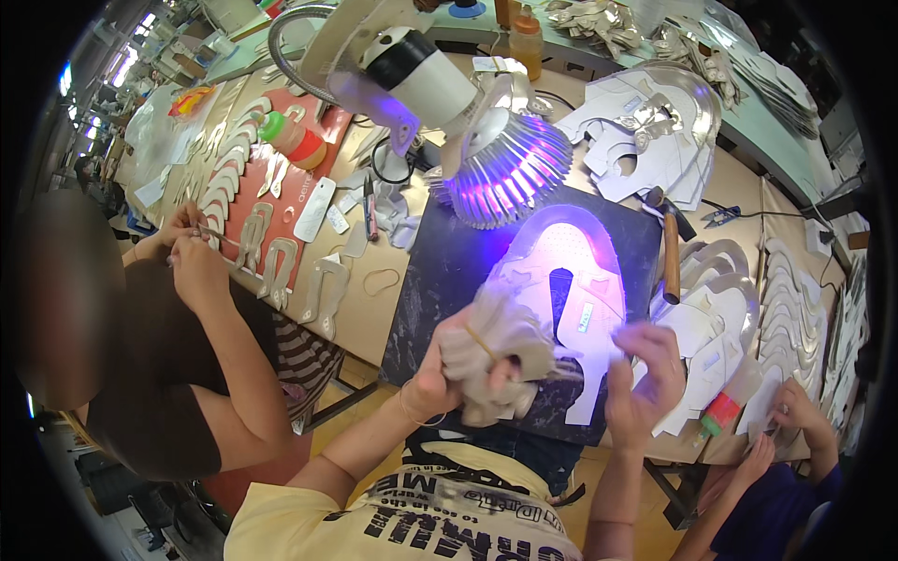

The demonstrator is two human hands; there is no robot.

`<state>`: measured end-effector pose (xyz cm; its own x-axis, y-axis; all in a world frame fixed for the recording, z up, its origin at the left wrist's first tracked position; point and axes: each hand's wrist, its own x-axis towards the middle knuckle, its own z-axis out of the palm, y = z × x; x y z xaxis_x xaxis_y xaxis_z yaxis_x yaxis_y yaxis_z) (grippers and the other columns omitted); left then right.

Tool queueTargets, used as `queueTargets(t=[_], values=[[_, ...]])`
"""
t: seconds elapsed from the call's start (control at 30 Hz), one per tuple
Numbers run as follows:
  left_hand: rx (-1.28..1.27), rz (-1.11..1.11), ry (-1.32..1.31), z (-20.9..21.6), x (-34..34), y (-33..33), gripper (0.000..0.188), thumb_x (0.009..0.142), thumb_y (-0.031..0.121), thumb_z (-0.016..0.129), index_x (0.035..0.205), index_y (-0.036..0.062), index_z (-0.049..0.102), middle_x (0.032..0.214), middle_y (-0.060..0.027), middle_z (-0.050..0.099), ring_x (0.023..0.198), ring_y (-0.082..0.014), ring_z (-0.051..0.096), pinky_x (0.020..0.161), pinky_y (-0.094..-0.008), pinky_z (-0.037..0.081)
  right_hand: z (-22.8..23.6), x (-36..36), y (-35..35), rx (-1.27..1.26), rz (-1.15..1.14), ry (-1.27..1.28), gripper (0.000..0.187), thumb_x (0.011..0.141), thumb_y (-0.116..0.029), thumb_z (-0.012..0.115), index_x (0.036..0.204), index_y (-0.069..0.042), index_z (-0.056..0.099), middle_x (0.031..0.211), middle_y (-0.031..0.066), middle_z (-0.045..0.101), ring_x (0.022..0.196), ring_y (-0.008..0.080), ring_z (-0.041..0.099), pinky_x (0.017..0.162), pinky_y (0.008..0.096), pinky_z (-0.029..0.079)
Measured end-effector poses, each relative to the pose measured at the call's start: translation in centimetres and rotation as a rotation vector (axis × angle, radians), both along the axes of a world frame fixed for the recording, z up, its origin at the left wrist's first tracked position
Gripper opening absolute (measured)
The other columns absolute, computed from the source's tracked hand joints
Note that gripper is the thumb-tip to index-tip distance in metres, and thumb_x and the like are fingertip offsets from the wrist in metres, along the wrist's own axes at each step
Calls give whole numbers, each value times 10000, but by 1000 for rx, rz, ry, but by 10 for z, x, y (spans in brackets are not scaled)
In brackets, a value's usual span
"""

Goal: The person handles small metallic decorative pieces, aligning and stacking them by hand. They repeatedly pick up, inspect, and arrange the pieces into neat piles on the workbench. The person also moves stacks of finished pieces to different locations on the table.

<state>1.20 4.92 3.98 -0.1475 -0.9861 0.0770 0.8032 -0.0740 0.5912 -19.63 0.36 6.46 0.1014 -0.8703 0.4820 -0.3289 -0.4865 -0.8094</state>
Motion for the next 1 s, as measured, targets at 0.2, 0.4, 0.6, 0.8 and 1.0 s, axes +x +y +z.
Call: queueTargets(t=[0.2, 0.4, 0.6, 0.8, 1.0], values=[[-27, -167, -402, 10, 7, -4, 506, 839, 334, 646, 1151, -31, 490, 997, -111, 635, 865, -160, 651, 791, -314, 533, 8, 25, 21, 11, 71, -63, 359, 655, -119, 855, 958, -82, 668, 906, 88, 626, 801, 225, 612, 668, 320, 498], [303, 60, -149, 15, -9, 1, 620, 904, 406, 508, 1321, -41, 405, 1129, -154, 596, 1037, -212, 612, 945, -331, 469, 7, 31, 14, -202, 107, 100, 305, 707, -100, 806, 989, -124, 691, 965, 30, 633, 809, 183, 603, 663, 309, 481], [117, 49, -310, 7, -8, -2, 591, 974, 472, 327, 1288, -16, 441, 999, -118, 602, 936, -203, 585, 890, -361, 464, 17, 33, 36, -503, 92, 472, 319, 744, -100, 742, 1051, -161, 680, 1009, -3, 628, 824, 158, 601, 701, 296, 454], [233, 67, -323, 19, -14, 0, 378, 996, 266, 460, 1246, -18, 459, 1053, -72, 599, 923, -111, 568, 799, -270, 468, 7, 32, 23, -360, -109, 379, 275, 780, -80, 745, 1041, -104, 663, 1010, 74, 615, 866, 234, 598, 731, 353, 463], [160, -82, -450, 20, 0, -7, 359, 991, 199, 532, 1268, -29, 513, 1108, -53, 630, 933, -39, 551, 783, -219, 469, 5, 29, 7, -22, 96, -87, 365, 736, -243, 821, 1002, -44, 668, 979, 110, 621, 842, 211, 605, 728, 317, 493]])
